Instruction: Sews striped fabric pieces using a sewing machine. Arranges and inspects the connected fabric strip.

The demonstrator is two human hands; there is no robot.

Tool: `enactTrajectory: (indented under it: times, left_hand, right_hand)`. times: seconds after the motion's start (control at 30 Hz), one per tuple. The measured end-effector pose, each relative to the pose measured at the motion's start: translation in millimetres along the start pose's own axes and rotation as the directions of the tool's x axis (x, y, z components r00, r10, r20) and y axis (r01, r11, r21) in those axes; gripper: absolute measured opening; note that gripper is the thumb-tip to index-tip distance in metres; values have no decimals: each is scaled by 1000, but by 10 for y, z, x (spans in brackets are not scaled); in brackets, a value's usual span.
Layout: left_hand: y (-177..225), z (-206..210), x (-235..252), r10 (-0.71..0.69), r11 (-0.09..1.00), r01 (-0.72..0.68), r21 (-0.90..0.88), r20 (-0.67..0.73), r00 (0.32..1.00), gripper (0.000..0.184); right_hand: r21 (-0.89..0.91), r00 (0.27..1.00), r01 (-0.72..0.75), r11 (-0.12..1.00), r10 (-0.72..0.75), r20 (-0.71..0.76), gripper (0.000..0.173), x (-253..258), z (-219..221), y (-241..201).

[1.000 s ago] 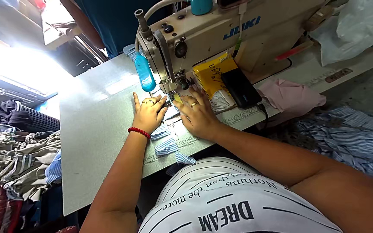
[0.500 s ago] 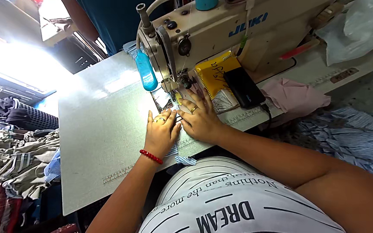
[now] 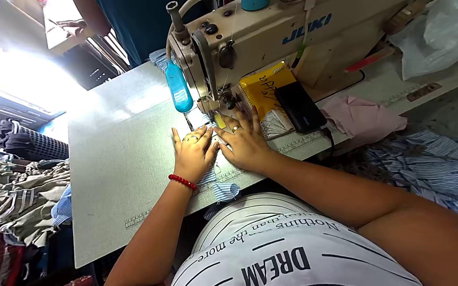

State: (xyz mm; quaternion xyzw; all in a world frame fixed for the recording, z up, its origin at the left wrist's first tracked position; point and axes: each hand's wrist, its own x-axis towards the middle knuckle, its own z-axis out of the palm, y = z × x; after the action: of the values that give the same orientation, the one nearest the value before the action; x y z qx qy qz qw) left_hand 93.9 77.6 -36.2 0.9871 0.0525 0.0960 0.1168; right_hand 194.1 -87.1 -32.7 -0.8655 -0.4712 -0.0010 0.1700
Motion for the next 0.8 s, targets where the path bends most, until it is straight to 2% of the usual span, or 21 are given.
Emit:
enactTrajectory:
  times: [0.23, 0.43, 0.8]
  left_hand:
    - [13, -29, 21, -22, 999, 21, 34, 30, 999, 52]
    - [-1, -49, 21, 2, 999, -4, 34, 40, 999, 53]
    - [-119, -40, 115, 24, 999, -26, 47, 35, 999, 57]
  right_hand:
    - [-11, 1000, 6, 1000, -5, 4, 51, -11, -4, -12]
    - [-11, 997, 53, 999, -54, -63, 44, -38, 22, 0]
    - [-37, 1000, -8, 999, 8, 8, 53, 0, 13, -28]
